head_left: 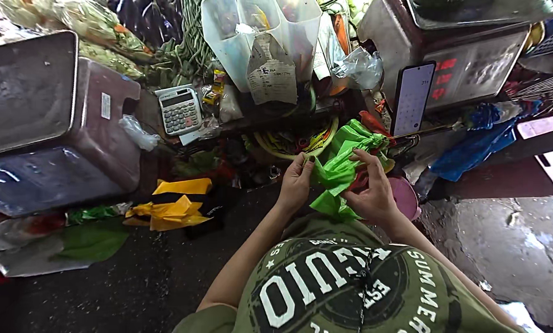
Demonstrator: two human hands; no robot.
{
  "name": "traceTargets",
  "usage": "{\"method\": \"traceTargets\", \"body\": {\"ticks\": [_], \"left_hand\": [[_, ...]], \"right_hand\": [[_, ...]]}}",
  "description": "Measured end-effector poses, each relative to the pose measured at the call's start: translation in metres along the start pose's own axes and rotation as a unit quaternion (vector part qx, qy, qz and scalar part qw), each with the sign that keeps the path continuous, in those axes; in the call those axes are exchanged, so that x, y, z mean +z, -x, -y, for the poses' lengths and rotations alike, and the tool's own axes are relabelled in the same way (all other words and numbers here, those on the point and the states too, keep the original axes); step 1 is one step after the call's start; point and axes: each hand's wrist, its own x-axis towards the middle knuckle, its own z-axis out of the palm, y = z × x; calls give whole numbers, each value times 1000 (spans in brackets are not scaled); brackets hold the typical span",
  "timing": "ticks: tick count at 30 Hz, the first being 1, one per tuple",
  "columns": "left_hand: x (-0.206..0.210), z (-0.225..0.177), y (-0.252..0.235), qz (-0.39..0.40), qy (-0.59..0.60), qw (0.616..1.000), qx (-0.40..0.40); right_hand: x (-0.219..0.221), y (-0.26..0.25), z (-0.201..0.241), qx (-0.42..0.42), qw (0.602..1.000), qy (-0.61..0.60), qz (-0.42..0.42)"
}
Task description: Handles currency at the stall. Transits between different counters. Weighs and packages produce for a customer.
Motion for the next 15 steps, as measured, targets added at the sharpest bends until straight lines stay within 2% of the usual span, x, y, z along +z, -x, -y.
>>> {"method": "traceTargets", "body": {"ticks": [3, 6, 8, 9, 11, 12, 13, 14, 15], "left_hand": [[-3, -1, 6, -3, -16, 1000, 17], [-5, 2, 8, -128, -57, 989, 55], [-8, 12, 14, -167, -130, 968, 133], [-9, 19, 20, -140, -172, 955, 200], [-6, 32, 29, 0, -264, 912, 312], [0, 32, 31, 81, -310, 895, 311], [5, 29, 32, 153, -324, 899, 250], [10, 22, 29, 197, -285, 928, 138], [14, 17, 24, 187, -180, 966, 14]], "right_hand": [[2, -5, -2, -36, 998, 8, -44], [-5, -8, -1, -18, 996, -5, -87], [-6, -9, 0, -10, 991, -19, -135], [-6, -10, 0, -11, 987, -26, -158], [-4, -11, 2, -25, 982, -41, -181], [-4, -10, 4, -40, 982, -45, -178], [-4, -9, 6, -61, 984, -42, -163], [-4, -8, 7, -88, 986, -37, -134], [-6, -7, 8, -114, 989, -32, -91]]}}
